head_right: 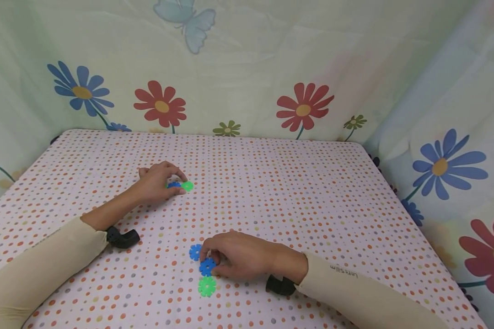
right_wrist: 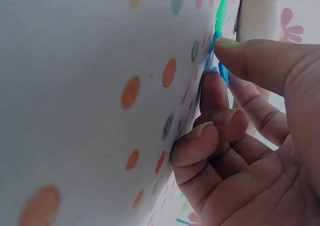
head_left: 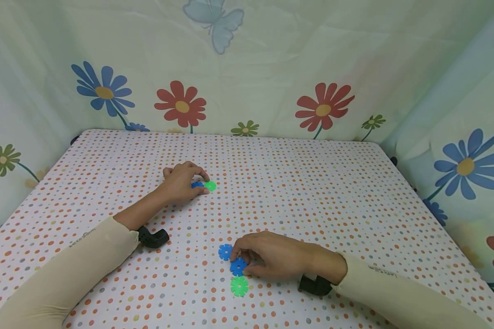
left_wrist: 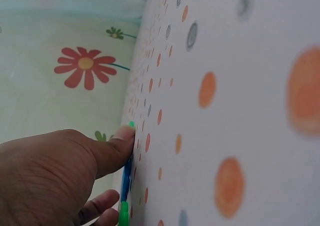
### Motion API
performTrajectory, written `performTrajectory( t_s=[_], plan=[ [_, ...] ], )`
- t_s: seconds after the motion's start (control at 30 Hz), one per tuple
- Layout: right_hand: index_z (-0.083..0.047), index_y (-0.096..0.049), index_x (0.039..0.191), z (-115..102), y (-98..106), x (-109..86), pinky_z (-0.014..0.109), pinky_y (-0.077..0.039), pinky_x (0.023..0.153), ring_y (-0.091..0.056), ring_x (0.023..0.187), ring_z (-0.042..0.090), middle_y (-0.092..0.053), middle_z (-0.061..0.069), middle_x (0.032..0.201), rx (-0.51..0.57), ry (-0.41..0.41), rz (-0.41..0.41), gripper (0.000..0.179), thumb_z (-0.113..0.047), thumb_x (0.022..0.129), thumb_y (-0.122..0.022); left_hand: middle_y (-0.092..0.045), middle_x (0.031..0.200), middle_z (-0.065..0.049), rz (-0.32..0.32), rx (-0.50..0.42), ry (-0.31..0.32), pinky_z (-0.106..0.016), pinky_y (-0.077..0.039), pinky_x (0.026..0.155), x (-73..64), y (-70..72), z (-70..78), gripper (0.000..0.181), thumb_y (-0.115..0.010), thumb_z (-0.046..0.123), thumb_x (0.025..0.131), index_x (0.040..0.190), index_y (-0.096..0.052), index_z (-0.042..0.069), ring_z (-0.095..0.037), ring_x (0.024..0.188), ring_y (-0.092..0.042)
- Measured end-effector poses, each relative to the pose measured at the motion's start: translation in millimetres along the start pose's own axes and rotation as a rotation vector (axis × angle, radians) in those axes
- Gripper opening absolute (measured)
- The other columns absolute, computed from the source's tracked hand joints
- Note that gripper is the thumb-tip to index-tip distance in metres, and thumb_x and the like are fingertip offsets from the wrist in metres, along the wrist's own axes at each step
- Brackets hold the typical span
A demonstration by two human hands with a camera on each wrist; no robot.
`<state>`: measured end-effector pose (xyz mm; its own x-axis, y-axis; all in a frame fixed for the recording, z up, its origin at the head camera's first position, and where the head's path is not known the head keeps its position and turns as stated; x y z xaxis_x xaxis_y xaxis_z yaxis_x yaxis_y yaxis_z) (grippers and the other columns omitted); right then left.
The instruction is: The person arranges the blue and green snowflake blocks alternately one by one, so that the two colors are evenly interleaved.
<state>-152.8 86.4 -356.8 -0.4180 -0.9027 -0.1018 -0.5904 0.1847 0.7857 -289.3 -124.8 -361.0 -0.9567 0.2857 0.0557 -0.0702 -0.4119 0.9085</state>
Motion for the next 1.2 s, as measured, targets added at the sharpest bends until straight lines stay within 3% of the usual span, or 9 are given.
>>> performTrajectory(
  t_s=[0.4, 0.73, 1.2],
  plan=[
    [-0.023, -0.065, 0.11, 5, 3, -0.7, 0.015, -0.042, 0.058, -0.046, 0.062, -0.002, -0.061, -0.011, 0.083, 0.188, -0.042, -0.003, 0.021, -0.018, 0.091, -0.072, -0.053, 0.136, -0.007, 0.005, -0.004, 0.0, -0.055, -0.02, 0.091, 1.2, -0.8, -0.9, 0.026, -0.076, 0.04, 0.085, 0.108, -0.069, 0.028, -0.035, 0.118, -0.049],
    [-0.023, -0.067, 0.107, 13, 7, 1.5, 0.016, -0.042, 0.055, -0.047, 0.06, -0.001, -0.064, -0.01, 0.085, 0.271, -0.077, 0.029, 0.021, -0.017, 0.088, -0.075, -0.054, 0.134, -0.006, 0.008, -0.011, -0.005, -0.055, -0.02, 0.091, 0.8, -0.4, 0.3, 0.026, -0.076, 0.04, 0.086, 0.108, -0.07, 0.027, -0.032, 0.12, -0.05],
    [-0.008, -0.067, 0.111, 34, 55, 19.9, 0.019, -0.039, 0.055, -0.046, 0.058, 0.007, -0.067, 0.002, 0.085, 0.311, -0.116, 0.204, 0.023, -0.009, 0.089, -0.072, -0.052, 0.136, -0.008, -0.007, -0.017, 0.001, -0.058, -0.018, 0.096, 0.3, -0.8, 0.0, 0.029, -0.074, 0.04, 0.088, 0.112, -0.07, 0.025, -0.036, 0.123, -0.047]
  ],
)
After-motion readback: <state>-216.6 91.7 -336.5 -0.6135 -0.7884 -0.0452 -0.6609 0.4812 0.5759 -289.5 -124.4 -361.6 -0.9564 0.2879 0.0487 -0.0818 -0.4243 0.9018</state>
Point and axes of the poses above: each hand's wrist, its own x-axis towards the middle knuckle, its own y-axis out of the back of the hand, z = x × y, the point moved 6 cm from there along x, towards the middle knuckle
